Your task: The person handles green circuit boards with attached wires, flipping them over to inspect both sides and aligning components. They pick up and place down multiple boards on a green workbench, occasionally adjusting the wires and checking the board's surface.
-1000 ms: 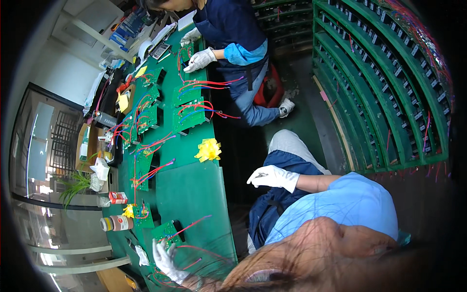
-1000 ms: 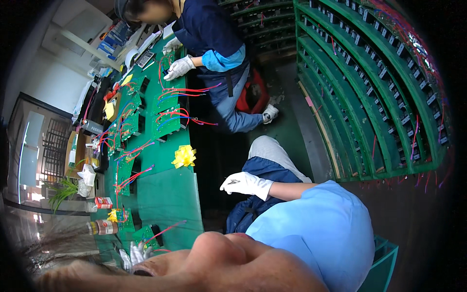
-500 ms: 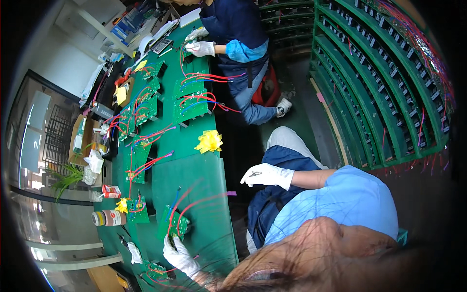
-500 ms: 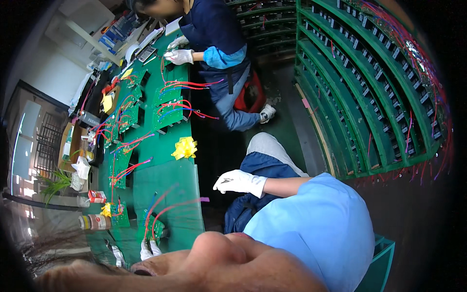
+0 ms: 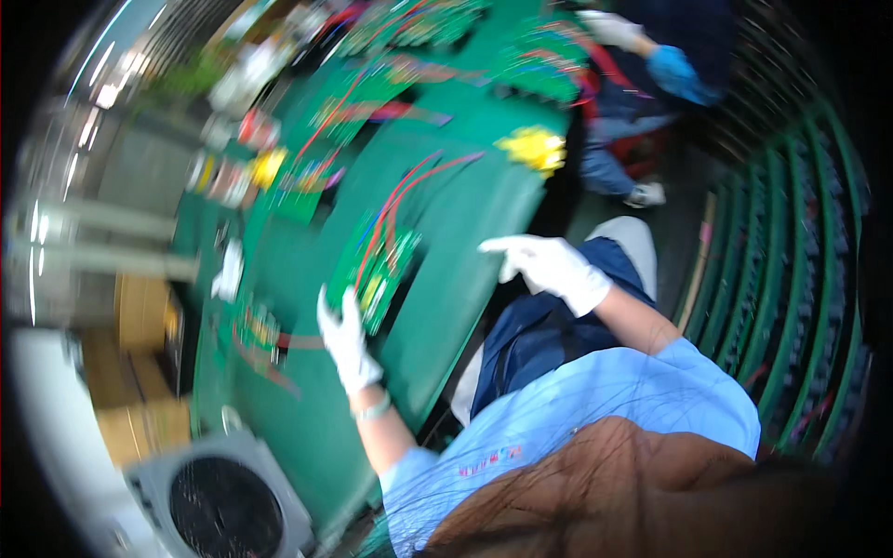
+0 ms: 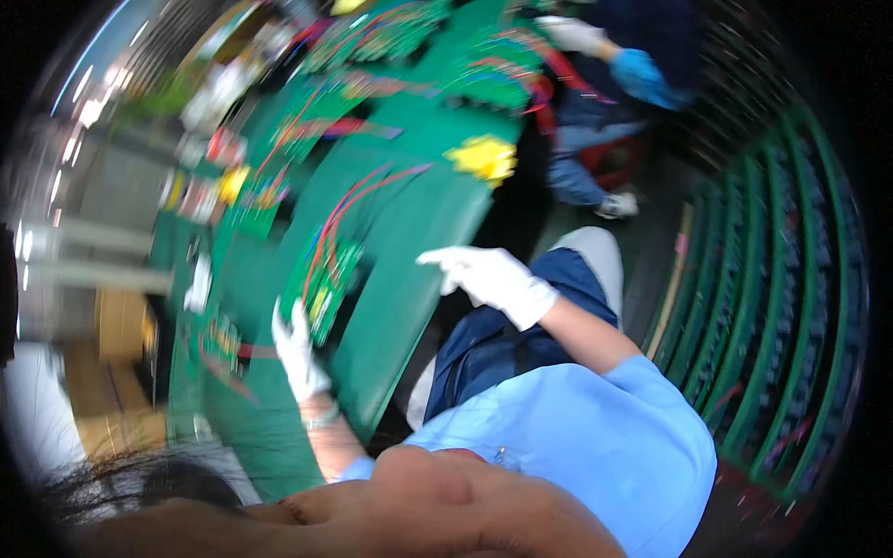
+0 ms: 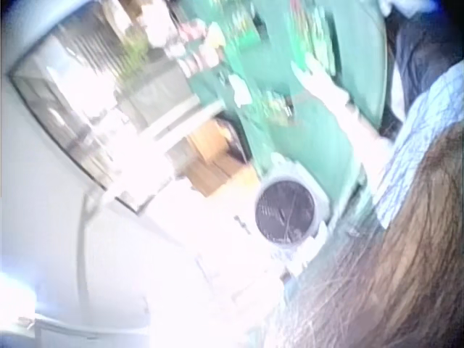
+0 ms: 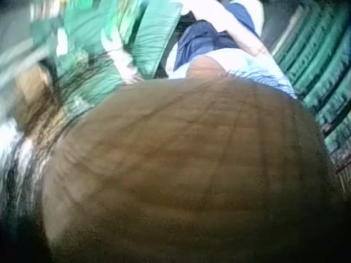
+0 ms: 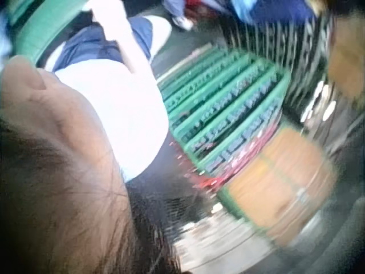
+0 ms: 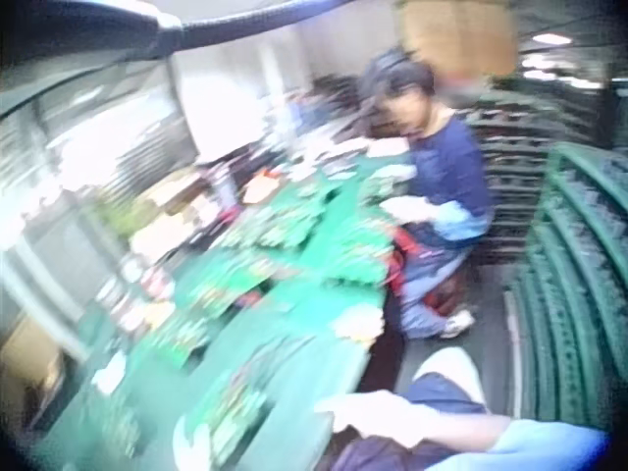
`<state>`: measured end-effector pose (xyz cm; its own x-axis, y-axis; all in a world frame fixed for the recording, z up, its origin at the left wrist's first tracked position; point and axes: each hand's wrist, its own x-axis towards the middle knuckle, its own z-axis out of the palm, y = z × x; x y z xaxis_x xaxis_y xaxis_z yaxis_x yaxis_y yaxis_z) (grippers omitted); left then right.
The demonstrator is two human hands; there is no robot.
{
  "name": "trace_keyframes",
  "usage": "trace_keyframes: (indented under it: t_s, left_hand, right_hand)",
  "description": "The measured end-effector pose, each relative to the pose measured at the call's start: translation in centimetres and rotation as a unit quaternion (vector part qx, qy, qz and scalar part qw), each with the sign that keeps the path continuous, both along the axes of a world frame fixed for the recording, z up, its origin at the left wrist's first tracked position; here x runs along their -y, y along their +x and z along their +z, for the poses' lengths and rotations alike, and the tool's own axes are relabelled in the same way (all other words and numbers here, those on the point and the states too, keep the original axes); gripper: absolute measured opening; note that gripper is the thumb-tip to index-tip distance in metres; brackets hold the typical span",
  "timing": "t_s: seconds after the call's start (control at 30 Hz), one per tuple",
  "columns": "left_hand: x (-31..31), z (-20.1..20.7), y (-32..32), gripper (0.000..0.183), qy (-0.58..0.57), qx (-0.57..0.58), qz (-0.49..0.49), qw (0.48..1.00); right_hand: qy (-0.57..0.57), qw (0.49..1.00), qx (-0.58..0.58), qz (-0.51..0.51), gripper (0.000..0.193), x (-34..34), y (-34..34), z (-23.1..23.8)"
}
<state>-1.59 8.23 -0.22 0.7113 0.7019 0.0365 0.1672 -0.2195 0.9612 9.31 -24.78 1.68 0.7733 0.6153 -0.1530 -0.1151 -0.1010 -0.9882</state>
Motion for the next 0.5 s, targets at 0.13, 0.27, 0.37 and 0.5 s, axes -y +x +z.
trace_keyframes:
  t_s: [0.13,0.27,0.37,0.5]
  left_hand:
    - [-0.3,0.1,-0.6,0.039,-0.084,0.006,-0.048,0.995]
    - [0.1,-0.4,-0.4,0.038,-0.123,0.067,-0.050,0.989]
    - [0.8,0.2,-0.3,0.040,-0.161,0.098,-0.063,0.980]
    - [1.7,0.4,-0.5,0.043,-0.173,0.120,-0.085,0.974]
  right_hand:
    - [-0.066,0.996,0.048,0.028,0.029,-2.0,-0.1,-0.4]
    - [-0.172,0.931,0.314,0.065,0.046,-3.3,0.0,0.3]
    - [-0.071,0.899,0.426,0.067,0.044,-4.2,0.4,0.7]
    - [-0.118,0.893,0.394,0.185,0.042,-4.3,-0.2,2.9]
